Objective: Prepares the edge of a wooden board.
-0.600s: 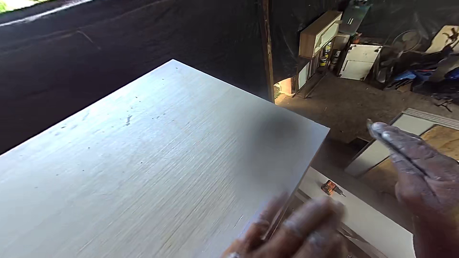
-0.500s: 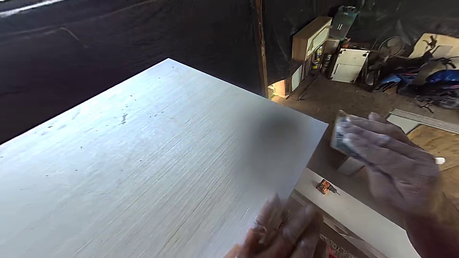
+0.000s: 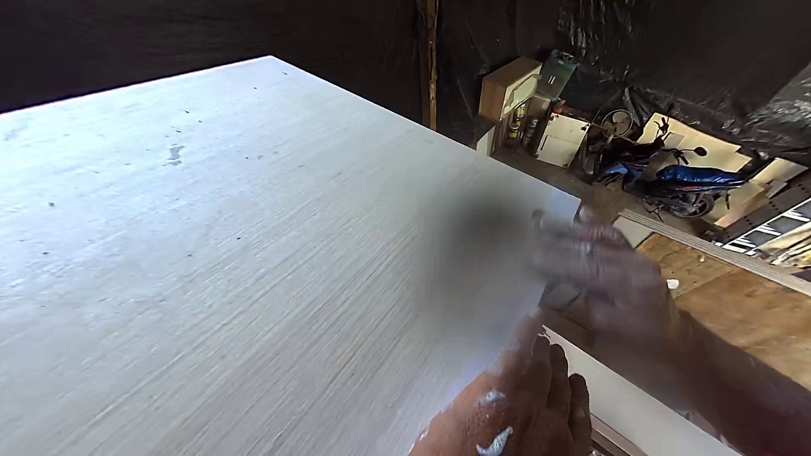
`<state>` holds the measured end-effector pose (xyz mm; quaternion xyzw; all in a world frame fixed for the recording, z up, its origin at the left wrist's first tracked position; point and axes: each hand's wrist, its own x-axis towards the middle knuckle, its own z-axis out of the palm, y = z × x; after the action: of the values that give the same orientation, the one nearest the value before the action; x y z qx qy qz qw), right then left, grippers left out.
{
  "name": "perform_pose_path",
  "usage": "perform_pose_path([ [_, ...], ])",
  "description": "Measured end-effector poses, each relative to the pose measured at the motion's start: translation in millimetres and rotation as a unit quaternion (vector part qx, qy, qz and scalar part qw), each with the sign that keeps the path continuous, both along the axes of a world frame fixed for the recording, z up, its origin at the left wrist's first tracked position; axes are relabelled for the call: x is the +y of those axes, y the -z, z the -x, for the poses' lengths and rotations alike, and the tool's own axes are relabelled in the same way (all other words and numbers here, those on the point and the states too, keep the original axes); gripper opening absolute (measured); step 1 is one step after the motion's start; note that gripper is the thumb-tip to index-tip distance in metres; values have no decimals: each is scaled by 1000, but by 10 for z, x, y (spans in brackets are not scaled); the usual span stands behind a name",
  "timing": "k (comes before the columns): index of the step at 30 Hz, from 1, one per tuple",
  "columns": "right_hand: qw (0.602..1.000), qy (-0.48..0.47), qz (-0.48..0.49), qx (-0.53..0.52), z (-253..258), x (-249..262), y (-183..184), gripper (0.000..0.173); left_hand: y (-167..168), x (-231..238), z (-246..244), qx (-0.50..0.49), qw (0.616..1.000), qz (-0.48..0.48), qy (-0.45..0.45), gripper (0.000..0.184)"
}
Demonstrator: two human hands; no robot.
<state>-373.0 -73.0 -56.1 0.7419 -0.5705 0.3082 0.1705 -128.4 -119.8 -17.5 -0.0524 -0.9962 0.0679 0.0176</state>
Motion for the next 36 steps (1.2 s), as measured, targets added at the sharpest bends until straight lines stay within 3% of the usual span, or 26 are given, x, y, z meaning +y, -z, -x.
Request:
perform_pose_path([
  [3,996,90,-10,-2,251,-108,-47,41,28,-2,15,1,1000,1,7,41],
  [7,999,47,14,10,71,-118,-28,38,29,6,20,8,1000,-12,-8,38],
  [10,994,104,4,15,217,-213,-45,39,4,3,48,-16,1000,-19,-2,40],
  [14,998,51,33,34,71,-165,-41,40,13,-12,32,-4,999,-38,-9,37],
  [17,990,134,16,41,274,-255,-35,43,-19,-2,62,-31,999,-28,-13,41],
  [21,994,92,43,45,104,-162,-47,39,36,-16,45,2,1000,-28,-14,38],
  [24,993,115,38,9,136,-130,-42,41,6,-8,71,-10,1000,-11,-15,42],
  [27,998,48,40,-13,-151,48,-1,38,18,-7,54,20,999,-15,-22,41],
  [32,988,149,34,34,108,-147,-79,41,24,7,50,12,1000,-1,-17,40],
  [36,988,127,49,72,-134,-31,-76,39,30,2,39,20,999,-7,-24,41],
])
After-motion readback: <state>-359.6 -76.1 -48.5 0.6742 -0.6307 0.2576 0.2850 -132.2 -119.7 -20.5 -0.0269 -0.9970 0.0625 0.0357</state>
